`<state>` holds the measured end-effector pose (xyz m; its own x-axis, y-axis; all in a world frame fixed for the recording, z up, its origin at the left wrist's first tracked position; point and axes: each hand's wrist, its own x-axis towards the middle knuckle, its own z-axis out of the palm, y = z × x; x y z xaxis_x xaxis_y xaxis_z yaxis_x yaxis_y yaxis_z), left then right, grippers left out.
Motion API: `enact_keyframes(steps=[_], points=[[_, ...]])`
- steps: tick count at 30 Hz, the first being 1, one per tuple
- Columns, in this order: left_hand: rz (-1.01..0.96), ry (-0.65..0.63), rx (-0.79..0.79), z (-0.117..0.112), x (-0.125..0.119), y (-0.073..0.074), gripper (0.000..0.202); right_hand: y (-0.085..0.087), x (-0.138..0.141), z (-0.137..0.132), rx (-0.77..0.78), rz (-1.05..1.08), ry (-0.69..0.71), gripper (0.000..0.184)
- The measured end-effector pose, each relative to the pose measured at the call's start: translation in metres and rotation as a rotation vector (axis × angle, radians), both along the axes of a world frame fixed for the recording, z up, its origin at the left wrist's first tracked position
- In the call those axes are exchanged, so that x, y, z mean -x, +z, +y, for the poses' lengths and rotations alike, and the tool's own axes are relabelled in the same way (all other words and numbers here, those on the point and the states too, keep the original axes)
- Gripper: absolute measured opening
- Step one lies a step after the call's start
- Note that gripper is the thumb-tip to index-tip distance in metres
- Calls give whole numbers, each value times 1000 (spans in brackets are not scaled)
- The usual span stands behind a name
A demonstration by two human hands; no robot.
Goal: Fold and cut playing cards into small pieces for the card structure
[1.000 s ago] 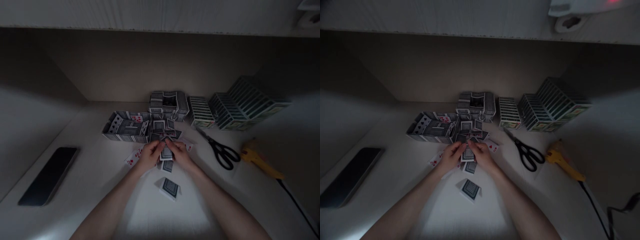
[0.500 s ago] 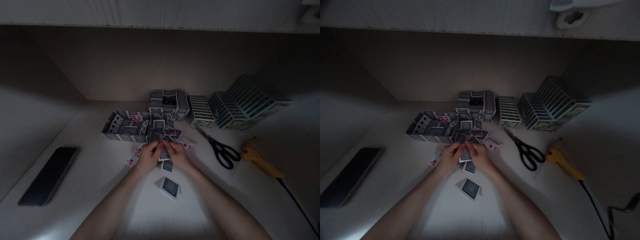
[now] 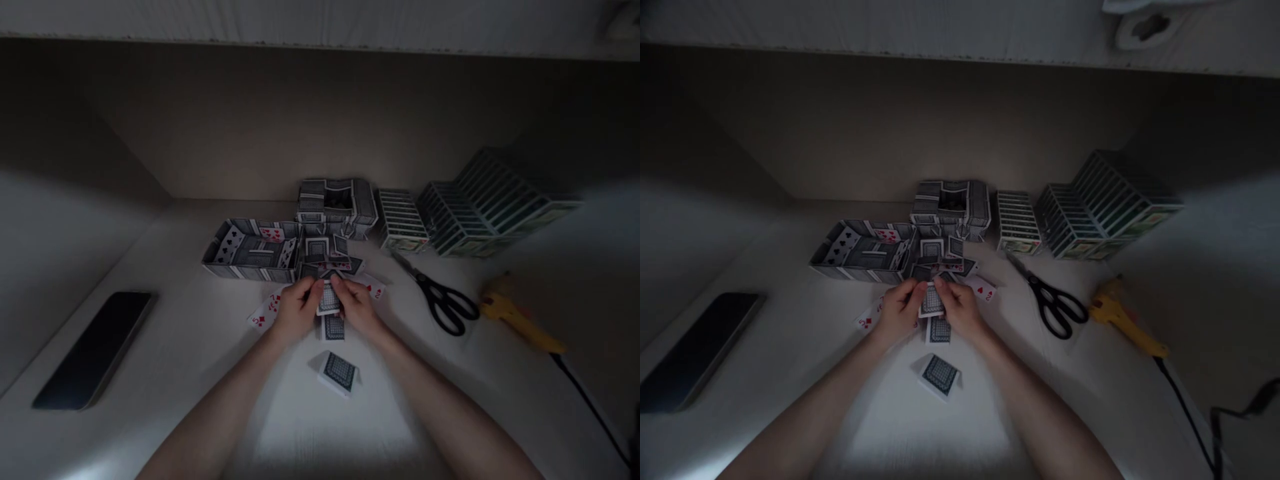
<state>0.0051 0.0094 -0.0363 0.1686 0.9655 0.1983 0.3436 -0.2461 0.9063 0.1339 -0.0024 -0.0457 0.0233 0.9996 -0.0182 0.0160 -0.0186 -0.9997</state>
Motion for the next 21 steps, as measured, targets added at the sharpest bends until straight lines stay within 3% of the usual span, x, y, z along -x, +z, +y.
enact_keyframes(steps=[6,13,18,21], points=[[-33,-52,56,4,-2,-3,37,4,0,-2,33,8,-49,44],[3,-42,74,6,-2,-5,37,-4,3,-3,-2,-138,-118,47],[10,57,39,4,-2,-1,37,-6,1,1,5,-35,-36,42],[29,90,4,3,-3,0,37,-4,0,2,-14,-88,10,43]])
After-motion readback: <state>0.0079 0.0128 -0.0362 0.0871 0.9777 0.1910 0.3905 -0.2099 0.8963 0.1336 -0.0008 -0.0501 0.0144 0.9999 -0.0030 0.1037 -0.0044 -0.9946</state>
